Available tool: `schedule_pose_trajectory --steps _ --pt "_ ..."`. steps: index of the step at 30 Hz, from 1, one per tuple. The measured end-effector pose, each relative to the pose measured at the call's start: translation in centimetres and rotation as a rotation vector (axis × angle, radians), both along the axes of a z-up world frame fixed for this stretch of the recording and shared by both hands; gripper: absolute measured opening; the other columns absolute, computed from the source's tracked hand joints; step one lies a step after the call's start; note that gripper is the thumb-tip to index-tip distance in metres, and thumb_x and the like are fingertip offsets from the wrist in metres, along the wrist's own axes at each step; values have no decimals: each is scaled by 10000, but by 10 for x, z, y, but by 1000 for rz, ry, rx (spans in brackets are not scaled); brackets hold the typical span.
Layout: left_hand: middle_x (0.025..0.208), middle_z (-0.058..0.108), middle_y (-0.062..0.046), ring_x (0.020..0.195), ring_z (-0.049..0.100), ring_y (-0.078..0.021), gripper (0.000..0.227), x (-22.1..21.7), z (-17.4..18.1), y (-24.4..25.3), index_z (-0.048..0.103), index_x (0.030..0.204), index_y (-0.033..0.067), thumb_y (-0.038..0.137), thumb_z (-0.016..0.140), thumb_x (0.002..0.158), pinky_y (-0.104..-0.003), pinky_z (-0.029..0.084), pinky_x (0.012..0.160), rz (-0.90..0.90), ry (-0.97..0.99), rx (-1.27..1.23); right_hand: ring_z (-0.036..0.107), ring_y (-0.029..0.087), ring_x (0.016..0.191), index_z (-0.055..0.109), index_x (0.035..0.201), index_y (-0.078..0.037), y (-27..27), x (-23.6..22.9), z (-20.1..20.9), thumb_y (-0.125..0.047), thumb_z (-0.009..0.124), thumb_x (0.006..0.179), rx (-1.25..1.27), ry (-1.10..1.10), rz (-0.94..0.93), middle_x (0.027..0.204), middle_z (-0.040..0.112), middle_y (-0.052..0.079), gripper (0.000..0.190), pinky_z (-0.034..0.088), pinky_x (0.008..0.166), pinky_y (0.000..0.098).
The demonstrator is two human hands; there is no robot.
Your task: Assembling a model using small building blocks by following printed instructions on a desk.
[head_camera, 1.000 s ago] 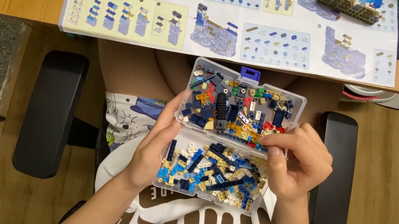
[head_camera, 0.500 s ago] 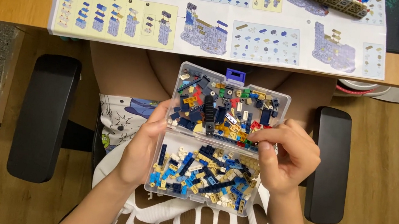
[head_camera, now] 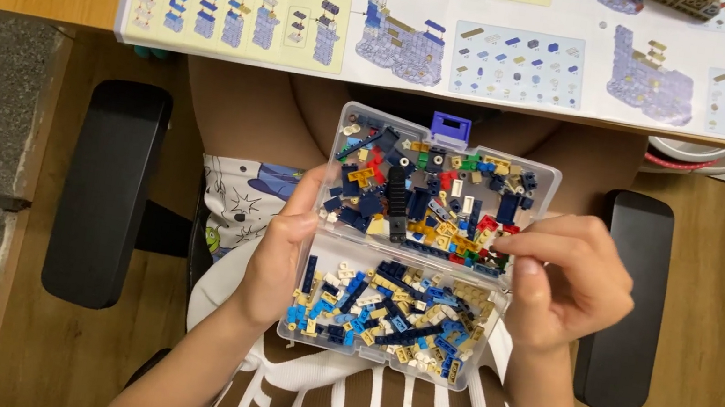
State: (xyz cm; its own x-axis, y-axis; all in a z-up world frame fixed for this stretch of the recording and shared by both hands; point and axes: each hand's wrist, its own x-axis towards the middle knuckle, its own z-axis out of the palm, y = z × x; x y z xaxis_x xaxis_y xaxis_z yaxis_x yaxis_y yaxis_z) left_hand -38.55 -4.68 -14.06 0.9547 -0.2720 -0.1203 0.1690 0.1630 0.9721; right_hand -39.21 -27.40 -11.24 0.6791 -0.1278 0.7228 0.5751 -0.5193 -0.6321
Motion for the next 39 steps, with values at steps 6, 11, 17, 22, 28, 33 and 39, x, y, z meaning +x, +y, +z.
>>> schedule_pose_trajectory --steps 6,11,17,22,28,33,39 --pt "1589 239 -173 1491 158 -299 749 -3 6 -5 263 1466 8 430 290 848 -462 115 1181 -30 22 40 521 206 645 629 728 40 -8 2 -4 -116 517 906 15 -38 -27 681 560 154 262 370 610 287" --pt "1580 249 -175 1486 170 -291 740 -4 3 -7 256 1472 -1 427 290 870 -451 137 1183 -43 -6 43 533 226 638 659 763 63 -13 2 0 -90 518 926 -95 -8 -26 676 577 167 264 349 582 295" --pt "1535 324 -142 1451 258 -259 710 -3 8 -8 273 1468 -4 381 311 872 -402 202 1165 -48 -30 8 529 239 640 686 794 66 -16 2 -2 -82 528 929 -148 -3 0 715 575 184 255 339 572 306" --pt "1537 342 -139 1433 298 -254 710 -3 15 -9 273 1474 11 362 306 858 -385 242 1137 -55 -35 35 533 243 653 692 806 75 -18 2 -5 -28 541 917 -152 22 9 725 578 189 213 345 584 308" --pt "1536 354 -129 1421 323 -249 713 -3 15 -8 281 1476 30 385 316 858 -381 257 1123 -58 -26 41 536 245 647 694 809 82 -18 2 -6 -76 543 947 -155 9 13 728 577 201 258 339 568 306" --pt "1569 288 -156 1464 240 -274 726 -4 11 -8 247 1485 8 380 306 865 -412 195 1165 -53 -11 59 498 254 661 730 811 42 -20 2 -2 -105 540 952 -248 -17 -22 729 565 161 278 338 656 367" --pt "1580 258 -185 1477 197 -301 745 -1 7 -14 229 1489 -3 432 297 888 -431 173 1166 -73 84 80 525 257 859 762 985 -195 -1 -5 42 -176 542 867 -657 181 122 1089 689 82 251 316 866 443"
